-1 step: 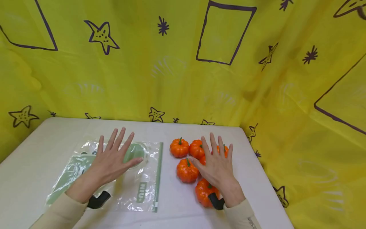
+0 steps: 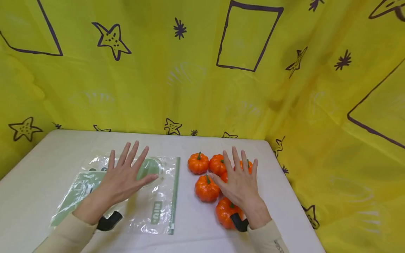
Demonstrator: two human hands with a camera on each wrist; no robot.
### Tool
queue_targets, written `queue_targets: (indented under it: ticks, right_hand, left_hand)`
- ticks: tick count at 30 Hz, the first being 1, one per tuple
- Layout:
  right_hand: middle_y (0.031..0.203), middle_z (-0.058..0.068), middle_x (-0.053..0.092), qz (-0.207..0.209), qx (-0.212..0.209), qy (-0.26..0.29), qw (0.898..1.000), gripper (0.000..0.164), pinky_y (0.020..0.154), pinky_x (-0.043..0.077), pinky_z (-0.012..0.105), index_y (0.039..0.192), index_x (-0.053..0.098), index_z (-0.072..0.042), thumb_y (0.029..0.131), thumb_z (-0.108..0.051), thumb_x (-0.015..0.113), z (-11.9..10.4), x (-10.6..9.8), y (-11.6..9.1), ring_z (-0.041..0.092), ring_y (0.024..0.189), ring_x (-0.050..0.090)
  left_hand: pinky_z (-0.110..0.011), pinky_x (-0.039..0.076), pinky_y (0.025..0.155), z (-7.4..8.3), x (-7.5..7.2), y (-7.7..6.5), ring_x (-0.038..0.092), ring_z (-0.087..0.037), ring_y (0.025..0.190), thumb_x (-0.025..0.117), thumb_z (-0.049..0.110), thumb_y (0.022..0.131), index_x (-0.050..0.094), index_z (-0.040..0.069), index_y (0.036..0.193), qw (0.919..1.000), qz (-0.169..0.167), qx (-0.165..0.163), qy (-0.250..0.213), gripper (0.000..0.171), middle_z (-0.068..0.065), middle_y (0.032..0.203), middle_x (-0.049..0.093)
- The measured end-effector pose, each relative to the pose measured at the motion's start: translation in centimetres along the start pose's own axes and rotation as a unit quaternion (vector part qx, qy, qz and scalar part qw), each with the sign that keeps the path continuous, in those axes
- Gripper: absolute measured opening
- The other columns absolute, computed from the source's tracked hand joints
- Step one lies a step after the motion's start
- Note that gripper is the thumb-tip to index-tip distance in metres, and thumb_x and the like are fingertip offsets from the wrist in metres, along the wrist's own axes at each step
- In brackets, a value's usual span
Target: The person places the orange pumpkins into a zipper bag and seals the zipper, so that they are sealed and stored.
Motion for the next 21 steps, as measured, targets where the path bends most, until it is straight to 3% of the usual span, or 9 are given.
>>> queue_targets:
  ticks: [12, 21]
  right_hand:
    - [0.167, 0.015, 0.006, 0.005, 0.007, -0.006, 1.000, 0.089, 0.114, -0.005, 0.074, 0.160, 0.018, -0.017, 0.093, -0.071, 0.041, -0.1, -0.2, 0.0, 0.044, 0.152, 0.003]
    - [0.167, 0.016, 0.009, 0.001, 0.006, 0.016, 1.000, 0.089, 0.114, -0.003, 0.073, 0.159, 0.018, -0.016, 0.093, -0.069, 0.043, -0.9, 0.5, -0.8, 0.044, 0.152, 0.003]
  left_hand:
    - [-0.069, -0.003, 0.118, -0.2, 0.3, -0.2, -0.001, -0.038, 0.154, 0.044, 0.076, 0.088, 0.020, 0.018, 0.159, 1.0000, 0.000, 0.000, -0.001, 0.095, -0.016, 0.167, 0.006]
    - [-0.066, -0.002, 0.119, 1.2, 0.6, -0.3, -0.001, -0.037, 0.155, 0.044, 0.075, 0.089, 0.017, 0.018, 0.160, 0.9994, -0.002, 0.000, -0.035, 0.095, -0.014, 0.167, 0.006]
Point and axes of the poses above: each hand's wrist, its own y-axis towards the middle knuckle, its own x-axis out of the palm, z = x × y, the point moved 2 cm from there along y, towards the middle knuckle
